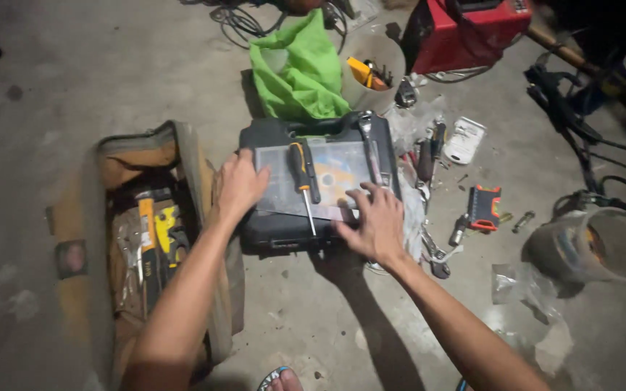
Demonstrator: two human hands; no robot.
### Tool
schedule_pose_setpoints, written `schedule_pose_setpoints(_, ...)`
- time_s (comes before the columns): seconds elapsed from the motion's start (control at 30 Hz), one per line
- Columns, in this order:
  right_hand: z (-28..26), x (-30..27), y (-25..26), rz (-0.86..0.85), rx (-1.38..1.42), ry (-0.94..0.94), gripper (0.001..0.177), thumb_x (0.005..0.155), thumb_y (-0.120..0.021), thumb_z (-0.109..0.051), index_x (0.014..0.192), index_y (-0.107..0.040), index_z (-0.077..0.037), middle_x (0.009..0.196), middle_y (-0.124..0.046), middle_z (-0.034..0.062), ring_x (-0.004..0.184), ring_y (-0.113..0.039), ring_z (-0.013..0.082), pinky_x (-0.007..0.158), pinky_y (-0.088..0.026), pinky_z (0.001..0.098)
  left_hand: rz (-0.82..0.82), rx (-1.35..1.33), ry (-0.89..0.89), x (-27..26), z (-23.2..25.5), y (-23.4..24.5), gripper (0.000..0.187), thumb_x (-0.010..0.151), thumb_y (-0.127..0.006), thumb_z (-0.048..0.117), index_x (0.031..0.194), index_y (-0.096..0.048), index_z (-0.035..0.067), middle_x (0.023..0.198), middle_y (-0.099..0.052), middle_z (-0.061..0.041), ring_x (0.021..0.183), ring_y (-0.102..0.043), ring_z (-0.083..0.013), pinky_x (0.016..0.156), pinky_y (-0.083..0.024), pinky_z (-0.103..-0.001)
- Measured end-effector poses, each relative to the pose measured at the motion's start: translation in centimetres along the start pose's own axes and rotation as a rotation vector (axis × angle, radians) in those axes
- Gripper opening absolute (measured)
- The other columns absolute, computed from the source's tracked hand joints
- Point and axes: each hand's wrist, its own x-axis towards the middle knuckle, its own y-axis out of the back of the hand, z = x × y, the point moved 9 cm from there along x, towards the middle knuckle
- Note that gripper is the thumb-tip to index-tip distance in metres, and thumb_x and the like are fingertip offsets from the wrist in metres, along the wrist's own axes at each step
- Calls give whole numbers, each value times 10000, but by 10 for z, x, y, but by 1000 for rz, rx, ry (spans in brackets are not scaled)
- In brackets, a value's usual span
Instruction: Organizing various hand tools from the floor into a tool bag and an organizer box.
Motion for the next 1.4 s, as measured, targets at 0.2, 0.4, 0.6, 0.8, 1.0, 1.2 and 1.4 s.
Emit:
schedule_pose_setpoints(0.2,4,-40,-21,-89,-294,155,911,616,-851,-594,1395,-583,-205,1489,-380,200,1427,-333,429,1102,-284,685,-105,274,-193,-17,-12,-46,473,838,-744,404,1124,-672,35,1070,-701,-228,1051,-672,-405,945,-495,-530)
schedule_pose_setpoints(0.4,68,-54,-32,41,52,-106,1125,617,-900,-523,1542,-395,-129,1575,-220,408,1444,-269,574,1151,-331,612,-456,347,-90,-32,28,-32,962,674,-834,613,1360,-482,37,1192,-587,-351,1089,-617,-467,945,-411,-573)
schedule_pose_setpoints(0.6,76,-40,-46,-22,25,-162,1165,614,-934,-466,1569,-350,-144,1594,-177,388,1410,-280,577,1145,-333,610,-303,382,-194,-25,23,-51,901,761,-777,612,1365,-506,2,1305,-545,-433,1108,-627,-531,954,-430,-578)
schedule_pose_setpoints(0.8,68,-22,-54,-13,30,-126,1182,660,-940,-475,1593,-295,-140,1574,-129,455,1409,-248,630,1118,-332,627,-257,414,-274,4,13,-72,865,781,-774,565,1427,-514,53,1315,-511,-457,1067,-611,-562,934,-428,-612)
schedule_pose_setpoints(1.0,55,26,-84,-96,-63,-333,1239,593,-935,-518,1595,-290,-180,1569,-169,450,1336,-323,590,1098,-375,605,-163,462,-187,49,-26,-85,581,893,-739,442,1352,-588,119,1369,-586,-212,1265,-552,-446,1054,-351,-708)
schedule_pose_setpoints(1.2,49,29,-26,26,-83,-160,1244,531,-957,-473,1531,-311,-111,1452,-432,330,1279,-483,544,1038,-446,574,10,460,-254,39,17,-43,541,799,-727,310,1277,-621,82,1328,-597,-224,1150,-582,-407,985,-401,-600)
schedule_pose_setpoints(1.4,178,-86,-80,-380,-180,-499,258,877,-701,-278,1096,-747,-148,986,-758,182,986,-729,384,877,-564,483,54,213,-615,0,139,-27,128,889,-639,129,999,-689,86,991,-688,-115,1009,-631,-321,841,-455,-474)
